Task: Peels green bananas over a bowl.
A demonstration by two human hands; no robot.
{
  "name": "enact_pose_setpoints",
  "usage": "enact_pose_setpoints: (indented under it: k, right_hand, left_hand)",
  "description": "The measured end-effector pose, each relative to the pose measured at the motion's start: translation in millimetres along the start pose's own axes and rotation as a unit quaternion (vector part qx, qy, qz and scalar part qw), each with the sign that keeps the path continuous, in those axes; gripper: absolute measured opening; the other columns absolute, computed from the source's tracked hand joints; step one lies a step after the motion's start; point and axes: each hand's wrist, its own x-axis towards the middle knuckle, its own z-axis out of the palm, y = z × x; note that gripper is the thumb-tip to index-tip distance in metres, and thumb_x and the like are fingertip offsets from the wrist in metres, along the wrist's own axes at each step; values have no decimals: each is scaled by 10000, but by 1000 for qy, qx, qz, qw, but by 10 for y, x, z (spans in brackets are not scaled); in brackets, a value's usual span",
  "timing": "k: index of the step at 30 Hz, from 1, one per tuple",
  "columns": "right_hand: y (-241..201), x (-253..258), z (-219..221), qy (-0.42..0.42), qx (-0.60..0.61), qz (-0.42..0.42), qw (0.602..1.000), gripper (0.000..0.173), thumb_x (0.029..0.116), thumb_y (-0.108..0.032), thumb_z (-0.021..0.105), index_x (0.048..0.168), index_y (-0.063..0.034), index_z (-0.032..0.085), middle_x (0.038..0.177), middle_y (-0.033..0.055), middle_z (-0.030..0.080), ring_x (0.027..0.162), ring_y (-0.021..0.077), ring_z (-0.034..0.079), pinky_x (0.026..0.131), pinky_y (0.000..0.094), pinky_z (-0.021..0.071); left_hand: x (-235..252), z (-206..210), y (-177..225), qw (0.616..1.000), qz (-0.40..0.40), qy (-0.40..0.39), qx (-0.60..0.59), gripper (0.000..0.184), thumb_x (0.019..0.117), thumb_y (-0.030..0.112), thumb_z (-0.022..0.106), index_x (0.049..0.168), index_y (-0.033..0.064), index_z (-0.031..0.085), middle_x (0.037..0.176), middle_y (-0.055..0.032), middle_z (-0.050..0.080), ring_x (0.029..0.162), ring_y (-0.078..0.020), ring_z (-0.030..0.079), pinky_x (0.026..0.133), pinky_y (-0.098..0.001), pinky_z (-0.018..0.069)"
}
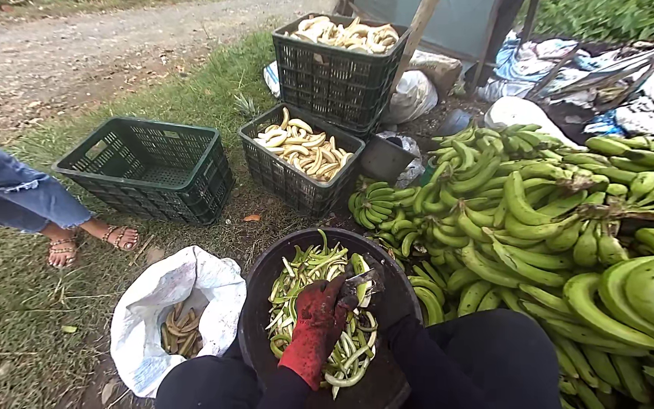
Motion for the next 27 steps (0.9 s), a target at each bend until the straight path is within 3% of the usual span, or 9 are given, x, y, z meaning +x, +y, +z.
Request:
enact_pose_setpoints:
  k: [3, 7, 9, 12, 14, 16, 18, 20, 27]
  right_hand:
    - [-25, -63, 146, 29, -180, 27, 983, 354, 1122, -134, 306, 1329, 24, 546, 1127, 113, 627, 955, 91, 591, 885, 237, 494]
    - [423, -3, -171, -174, -341, -91, 919, 523, 1092, -242, 307, 1555, -5, 362, 1547, 150, 458, 1375, 128, 478, 1158, 299, 380]
    - [407, -61, -240, -239, -380, -66, 891, 589, 1058, -367, 355, 1570, -77, 379, 1518, 91, 513, 1311, 105, 543, 1099, 307, 451]
    - [357, 38, -372, -198, -180, 72, 961, 518, 1065, -345, 310, 1518, -122, 426, 923, 82, 674, 689, 156, 642, 581, 294, 549]
    - [223, 193, -445, -132, -23, 150, 979, 471, 1104, -413, 206, 1289, -148, 548, 758, 82, 649, 548, 151, 616, 463, 279, 527]
    - [100, 320, -506, -112, 56, 137, 983, 524, 1104, -458, 231, 1066, -96, 608, 713, 67, 646, 539, 138, 621, 477, 286, 550]
    - [31, 445, -607, -174, 124, 141, 967, 517, 1100, -424, 245, 1157, -65, 612, 801, 67, 662, 616, 128, 648, 551, 264, 577]
    - [-24, 489, -569, -169, 134, 184, 959, 568, 1095, -459, 198, 1173, -42, 576, 749, 61, 643, 541, 113, 628, 459, 231, 534]
    - [169, 338, -416, -145, 12, 104, 984, 441, 1119, -323, 240, 1183, -43, 574, 810, 71, 679, 643, 132, 664, 577, 274, 573]
  left_hand:
    - [101, 38, -54, 997, -78, 1, -27, 414, 1019, 331, 521, 1397, 220, 649, 1127, -187, 706, 1018, -361, 690, 908, -549, 552]
    - [234, 41, -241, 976, -180, 3, -120, 419, 1096, 359, 405, 1424, 196, 609, 1318, -121, 669, 1243, -258, 624, 1091, -487, 478]
    - [244, 25, -325, 960, -205, 20, -191, 468, 1107, 421, 359, 1402, 161, 611, 1310, -105, 667, 1235, -207, 624, 1080, -464, 495]
    - [202, -37, -274, 952, -203, 11, -229, 482, 1099, 469, 361, 1387, 183, 622, 1300, -64, 670, 1199, -161, 633, 1055, -430, 509]
    - [150, -16, -203, 961, -156, -30, -229, 455, 1089, 464, 402, 1373, 197, 636, 1190, -55, 698, 1026, -155, 690, 919, -407, 583]
    - [41, 9, -147, 982, -50, -72, -166, 427, 1085, 439, 436, 1393, 220, 636, 1189, -56, 714, 1074, -171, 685, 981, -417, 557]
    - [-64, 9, -110, 992, 51, -79, -89, 407, 1065, 432, 475, 1403, 270, 634, 1137, -71, 720, 1058, -228, 683, 979, -466, 549]
    - [-112, -22, -87, 991, 102, -71, -50, 415, 1039, 446, 508, 1405, 295, 632, 1088, -87, 721, 1002, -258, 692, 924, -489, 565]
    - [-33, -82, -39, 997, 30, -74, 7, 430, 1000, 459, 534, 1358, 263, 670, 1125, -145, 711, 1032, -336, 689, 912, -550, 551]
